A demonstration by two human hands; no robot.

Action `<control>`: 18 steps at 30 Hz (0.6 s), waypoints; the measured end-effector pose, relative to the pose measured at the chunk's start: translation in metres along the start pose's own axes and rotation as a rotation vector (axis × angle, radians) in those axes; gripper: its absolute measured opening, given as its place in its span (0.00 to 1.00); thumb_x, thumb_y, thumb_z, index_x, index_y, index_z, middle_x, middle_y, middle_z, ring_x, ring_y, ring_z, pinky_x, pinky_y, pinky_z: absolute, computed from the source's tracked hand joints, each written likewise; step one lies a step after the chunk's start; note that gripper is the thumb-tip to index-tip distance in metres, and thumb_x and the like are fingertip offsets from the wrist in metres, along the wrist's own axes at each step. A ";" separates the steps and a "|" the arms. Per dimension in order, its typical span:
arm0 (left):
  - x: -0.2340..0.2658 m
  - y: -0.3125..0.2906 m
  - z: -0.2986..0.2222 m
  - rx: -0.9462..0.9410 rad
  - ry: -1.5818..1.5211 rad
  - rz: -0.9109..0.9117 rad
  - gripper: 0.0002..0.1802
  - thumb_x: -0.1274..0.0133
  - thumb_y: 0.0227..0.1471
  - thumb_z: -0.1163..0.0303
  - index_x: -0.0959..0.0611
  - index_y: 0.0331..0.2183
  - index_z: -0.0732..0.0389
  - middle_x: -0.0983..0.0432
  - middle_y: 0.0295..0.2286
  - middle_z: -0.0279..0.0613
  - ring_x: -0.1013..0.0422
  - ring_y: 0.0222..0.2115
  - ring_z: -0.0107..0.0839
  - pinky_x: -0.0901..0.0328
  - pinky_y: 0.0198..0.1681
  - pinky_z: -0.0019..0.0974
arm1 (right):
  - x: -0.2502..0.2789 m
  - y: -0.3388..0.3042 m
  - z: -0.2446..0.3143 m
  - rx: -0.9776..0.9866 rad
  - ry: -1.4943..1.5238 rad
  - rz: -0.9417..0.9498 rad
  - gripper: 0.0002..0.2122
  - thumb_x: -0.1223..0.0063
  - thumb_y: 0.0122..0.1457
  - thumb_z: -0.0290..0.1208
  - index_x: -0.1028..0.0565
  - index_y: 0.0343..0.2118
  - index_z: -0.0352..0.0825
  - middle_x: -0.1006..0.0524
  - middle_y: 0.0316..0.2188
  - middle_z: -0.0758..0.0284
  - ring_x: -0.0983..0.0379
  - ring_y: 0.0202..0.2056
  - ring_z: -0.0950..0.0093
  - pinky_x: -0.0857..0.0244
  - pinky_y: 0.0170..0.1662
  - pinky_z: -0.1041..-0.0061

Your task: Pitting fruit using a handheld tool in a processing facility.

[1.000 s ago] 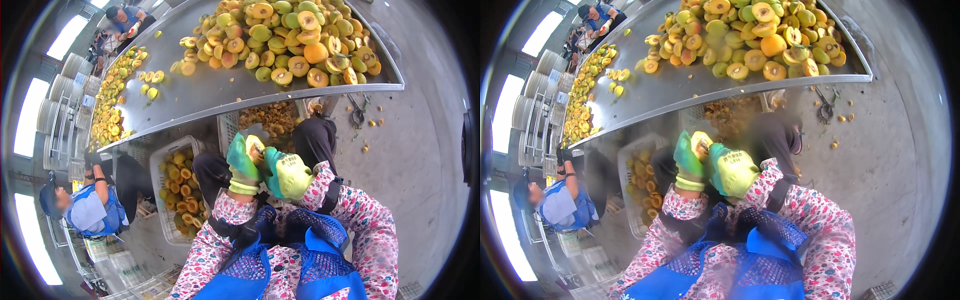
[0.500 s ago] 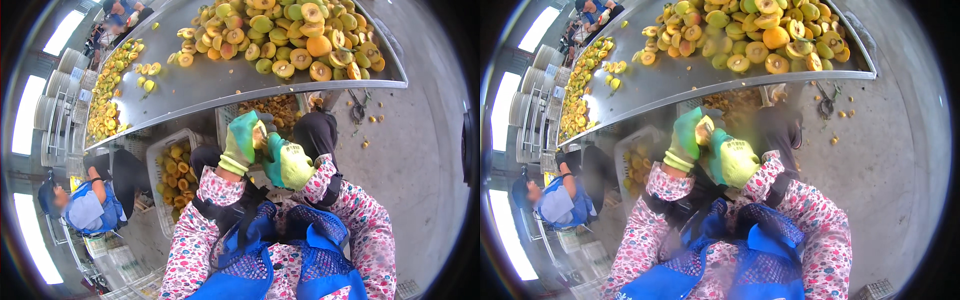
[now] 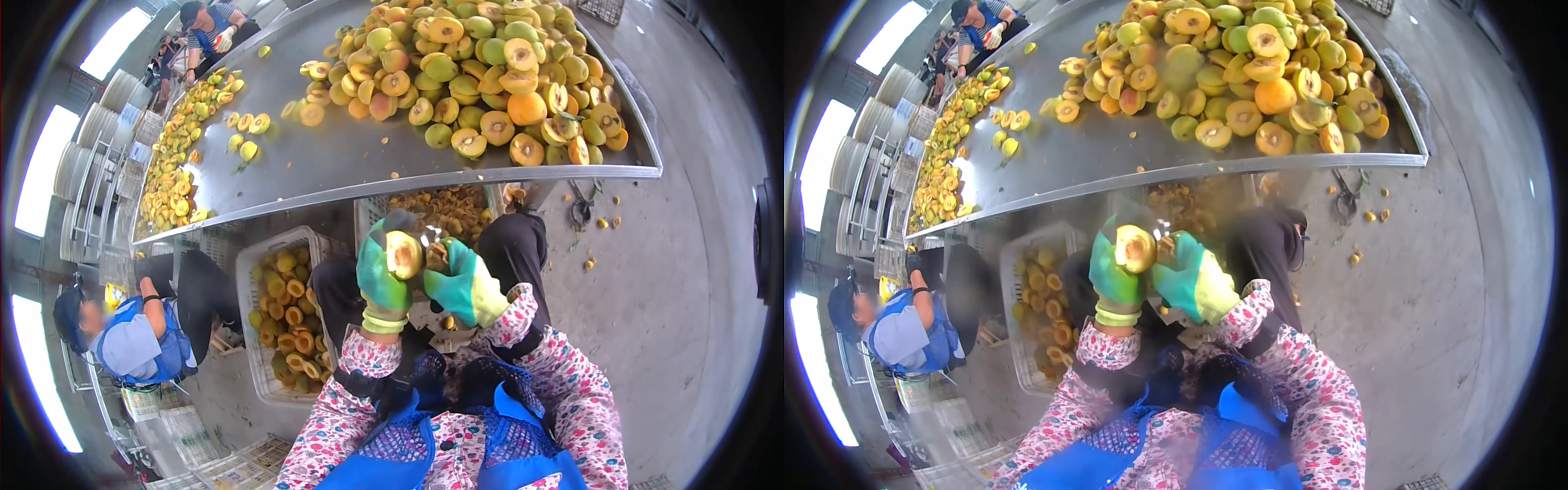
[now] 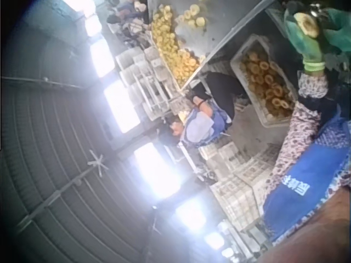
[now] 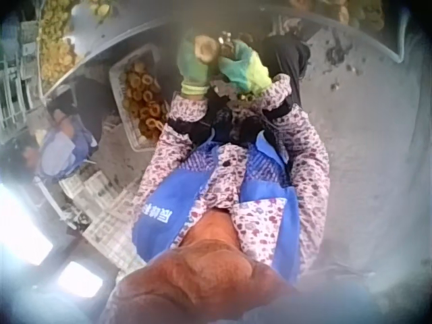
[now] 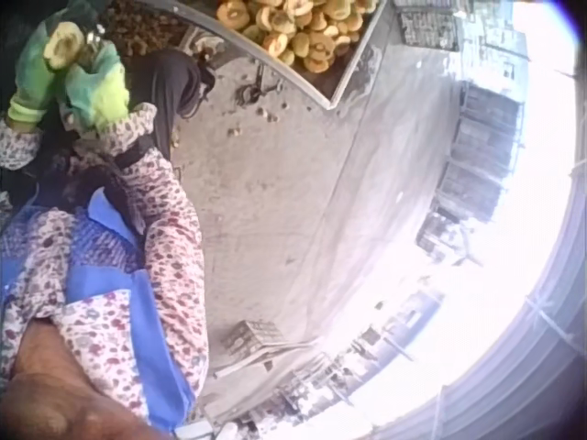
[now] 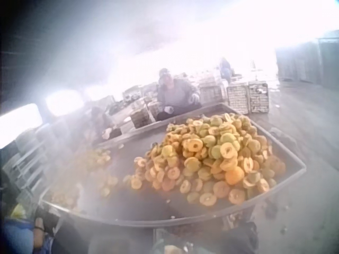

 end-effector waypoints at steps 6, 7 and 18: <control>-0.004 0.006 0.002 0.184 -0.139 -0.149 0.21 0.58 0.61 0.59 0.29 0.48 0.65 0.29 0.45 0.46 0.29 0.41 0.32 0.32 0.47 0.33 | -0.025 -0.006 -0.016 0.006 0.592 0.049 0.13 0.49 0.51 0.24 0.31 0.41 0.30 0.27 0.29 0.69 0.30 0.25 0.81 0.33 0.25 0.81; 0.000 0.005 0.012 0.162 -0.165 -0.086 0.22 0.57 0.61 0.58 0.30 0.49 0.64 0.29 0.45 0.46 0.29 0.41 0.31 0.32 0.47 0.34 | -0.021 -0.006 -0.013 -0.099 0.559 0.056 0.13 0.50 0.52 0.24 0.31 0.42 0.30 0.26 0.31 0.69 0.30 0.25 0.81 0.34 0.24 0.81; 0.015 -0.010 0.019 0.190 0.123 0.106 0.28 0.57 0.54 0.73 0.37 0.56 0.69 0.35 0.51 0.47 0.34 0.47 0.33 0.37 0.51 0.33 | 0.003 -0.001 0.002 -0.155 0.261 -0.082 0.12 0.50 0.53 0.26 0.32 0.41 0.31 0.26 0.25 0.68 0.33 0.21 0.83 0.37 0.22 0.79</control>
Point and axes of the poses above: each hand's wrist, its own y-axis towards the middle knuckle, its own x-axis out of the back of the hand, z = x × y, the point moved 1 cm from there along y, towards the middle knuckle
